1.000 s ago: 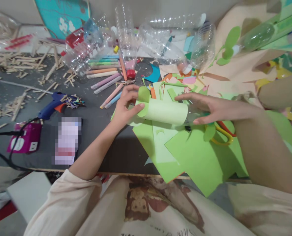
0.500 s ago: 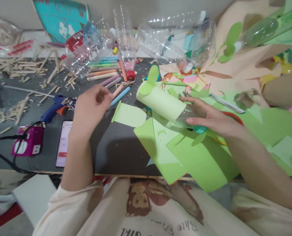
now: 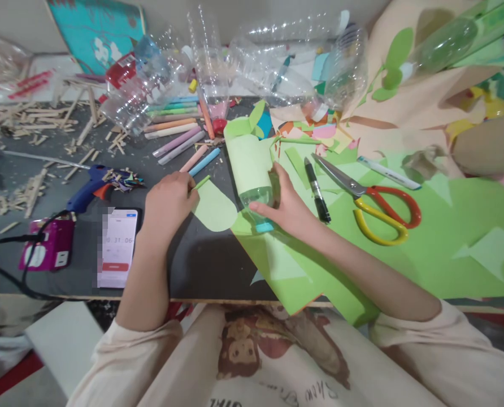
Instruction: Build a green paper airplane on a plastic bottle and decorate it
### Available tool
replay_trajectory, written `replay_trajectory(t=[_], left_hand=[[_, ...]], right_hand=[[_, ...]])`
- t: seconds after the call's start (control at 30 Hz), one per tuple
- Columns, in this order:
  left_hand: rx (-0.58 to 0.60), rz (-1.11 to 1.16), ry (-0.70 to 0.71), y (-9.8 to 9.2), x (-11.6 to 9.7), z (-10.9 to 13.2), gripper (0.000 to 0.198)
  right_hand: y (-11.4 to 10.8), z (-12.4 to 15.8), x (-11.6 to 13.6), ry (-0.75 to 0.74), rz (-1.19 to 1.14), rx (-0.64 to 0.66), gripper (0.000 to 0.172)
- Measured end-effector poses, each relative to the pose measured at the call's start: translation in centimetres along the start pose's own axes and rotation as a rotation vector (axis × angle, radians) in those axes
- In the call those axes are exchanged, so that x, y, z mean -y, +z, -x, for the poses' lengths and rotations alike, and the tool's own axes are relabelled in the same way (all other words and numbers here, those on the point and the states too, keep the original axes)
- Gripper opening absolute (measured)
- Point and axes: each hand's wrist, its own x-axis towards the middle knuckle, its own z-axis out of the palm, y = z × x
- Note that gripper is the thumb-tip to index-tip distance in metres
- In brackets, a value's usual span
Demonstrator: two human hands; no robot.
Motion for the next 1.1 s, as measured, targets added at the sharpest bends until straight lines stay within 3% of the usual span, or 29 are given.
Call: replay_trajectory(t=[0.13,0.2,0.23,0.3,0.37,0.43,0.5,0.6,0.67,0.73,0.83,0.97,1.03,1.1], left_hand=[[0.049,0.015,0.026,-0.2,0.7,-0.1,0.023],[-0.006,0.134,0.071,-0.8,1.9,-0.2,0.028],[-0.082,0.224,0.094,-1.2,2.6,-0.2,0.028],[-0.353,0.4,0.075,-2.2,4.1,-0.1,0.019],[-0.699,0.512,0.015,-3.2,4.6,0.3,0.011],[-0.946,0.559,0.108,-3.9,3.7,0.7,0.007],[-0.857,0.474,0.266,-3.9,1.5,1.1,0.009],[-0.641,0.367,0.616,-2.8,-2.4,1.4,0.009],[-0.609,0.242,0.779,-1.8,-4.6,1.3,0.012],[-0.637,0.133,0.866,-1.0,-5.9,1.2,0.017],[-0.641,0.102,0.896,-0.4,-7.0,1.4,0.026],[-0.532,0.183,0.905,-0.9,-6.7,2.1,0.026],[-0.519,0.253,0.828,-1.6,-5.4,2.7,0.02],[-0.519,0.284,0.64,-2.3,-2.9,3.1,0.022]], right_hand=[[0.5,-1.2,0.8,0.007,-0.088,0.039,0.096],[0.2,-1.1,1.1,0.034,-0.146,0.108,0.089],[0.0,-0.8,1.2,0.047,-0.164,0.132,0.084],[-0.5,0.1,1.1,0.033,-0.162,0.11,0.069],[-0.9,1.3,0.8,-0.06,-0.15,-0.016,0.051],[-1.2,2.2,0.6,-0.157,-0.185,-0.162,0.043],[-1.4,2.6,0.6,-0.171,-0.287,-0.133,0.045],[-1.2,2.7,0.5,-0.024,-0.516,0.152,0.048],[-0.9,2.6,0.1,0.073,-0.642,0.28,0.055],[-0.6,2.4,-0.3,0.085,-0.733,0.292,0.062],[-0.3,2.3,-0.8,0.091,-0.837,0.243,0.065],[-0.5,1.8,-0.5,0.236,-0.897,0.265,0.048],[-0.7,1.5,-0.1,0.286,-0.933,0.226,0.043],[-0.7,1.4,0.1,0.335,-0.954,0.168,0.044]])
